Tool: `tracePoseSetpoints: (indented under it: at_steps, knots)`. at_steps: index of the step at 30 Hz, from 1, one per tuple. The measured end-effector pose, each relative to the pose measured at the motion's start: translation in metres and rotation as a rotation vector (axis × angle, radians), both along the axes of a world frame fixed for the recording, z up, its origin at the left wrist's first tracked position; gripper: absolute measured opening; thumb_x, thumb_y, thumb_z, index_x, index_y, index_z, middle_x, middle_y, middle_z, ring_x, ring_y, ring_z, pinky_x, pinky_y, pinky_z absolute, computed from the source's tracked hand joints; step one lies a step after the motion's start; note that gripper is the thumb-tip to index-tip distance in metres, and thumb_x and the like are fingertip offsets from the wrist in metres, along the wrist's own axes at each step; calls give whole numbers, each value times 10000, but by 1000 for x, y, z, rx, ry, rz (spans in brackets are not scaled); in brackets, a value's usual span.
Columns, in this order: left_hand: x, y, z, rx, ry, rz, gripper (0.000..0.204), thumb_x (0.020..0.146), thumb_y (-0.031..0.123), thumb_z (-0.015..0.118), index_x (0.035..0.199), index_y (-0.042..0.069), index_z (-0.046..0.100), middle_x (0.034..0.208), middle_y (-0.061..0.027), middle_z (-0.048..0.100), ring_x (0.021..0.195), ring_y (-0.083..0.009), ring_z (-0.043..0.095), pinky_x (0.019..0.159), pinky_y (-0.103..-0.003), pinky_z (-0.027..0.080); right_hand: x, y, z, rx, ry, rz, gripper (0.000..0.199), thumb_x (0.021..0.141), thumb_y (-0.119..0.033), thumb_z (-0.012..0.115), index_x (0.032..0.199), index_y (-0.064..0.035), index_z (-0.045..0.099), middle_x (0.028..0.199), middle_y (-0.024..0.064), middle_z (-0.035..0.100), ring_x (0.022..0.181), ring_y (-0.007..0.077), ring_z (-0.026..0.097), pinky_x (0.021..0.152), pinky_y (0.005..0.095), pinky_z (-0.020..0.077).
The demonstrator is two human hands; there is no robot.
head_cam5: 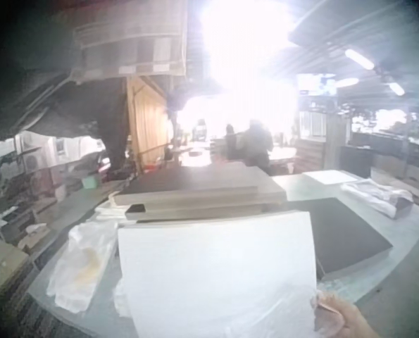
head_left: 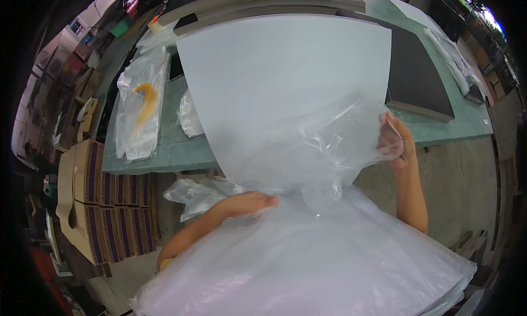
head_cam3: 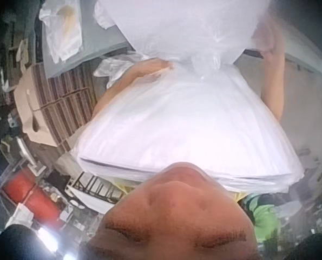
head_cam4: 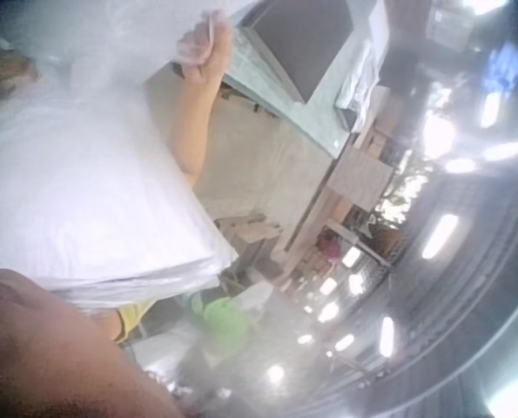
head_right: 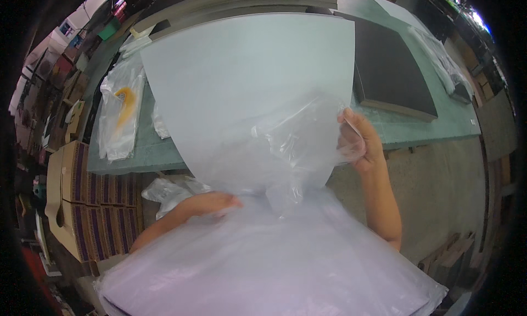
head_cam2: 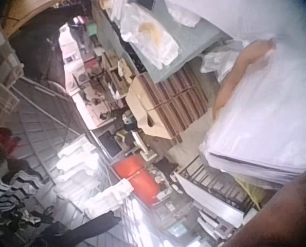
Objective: The person wraps black boards in thin plastic sheeting by hand at a work table, smoothing the plastic over the surface of each board and tucking the edges.
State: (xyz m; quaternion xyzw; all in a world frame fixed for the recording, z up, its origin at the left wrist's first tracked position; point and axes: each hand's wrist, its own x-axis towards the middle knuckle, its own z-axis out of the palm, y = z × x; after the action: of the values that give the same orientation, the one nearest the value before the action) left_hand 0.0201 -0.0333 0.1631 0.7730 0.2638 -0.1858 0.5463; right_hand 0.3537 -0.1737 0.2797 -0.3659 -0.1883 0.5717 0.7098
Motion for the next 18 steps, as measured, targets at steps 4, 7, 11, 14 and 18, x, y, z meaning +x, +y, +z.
tracePoseSetpoints:
  at_steps: [4, 7, 11, 14, 18]
  knots:
    - [58, 16, 27, -695, -128, 777, 256, 824, 190, 501, 995, 4, 543, 677, -32, 478, 628, -153, 505, 557, -286, 445, -12, 4, 2, -58, 115, 13, 205, 882, -226, 461, 797, -56, 537, 405, -72, 353, 280, 16, 280, 262, 169, 234]
    - [51, 42, 98, -593, -653, 735, 229, 786, 208, 564, 917, 20, 546, 688, -51, 528, 651, -179, 539, 541, -310, 441, -4, -4, 9, 35, 198, -57, 203, 880, -224, 464, 783, -64, 543, 405, -69, 353, 265, 21, 270, 242, 181, 243]
    - [2, 67, 91, -39, -589, 1113, 220, 753, 99, 564, 961, 28, 547, 816, -29, 535, 697, -128, 514, 667, -288, 454, -2, -11, 18, -174, 303, -434, 198, 873, -225, 472, 769, -74, 546, 411, -54, 381, 250, 21, 260, 218, 188, 240]
    - [-34, 109, 101, 409, -572, 1117, 113, 773, 62, 549, 877, 18, 550, 764, -12, 541, 725, -96, 511, 703, -252, 433, 15, -24, -1, -156, 159, -272, 184, 867, -220, 484, 768, -77, 545, 454, -31, 442, 293, 35, 340, 262, 197, 312]
    - [27, 32, 186, 516, -706, 822, 150, 759, 113, 593, 855, 24, 521, 870, -69, 576, 809, -115, 548, 717, -258, 449, -35, -5, 24, 23, -282, 11, 156, 838, -203, 536, 792, -54, 548, 629, 40, 554, 506, 98, 523, 473, 249, 455]
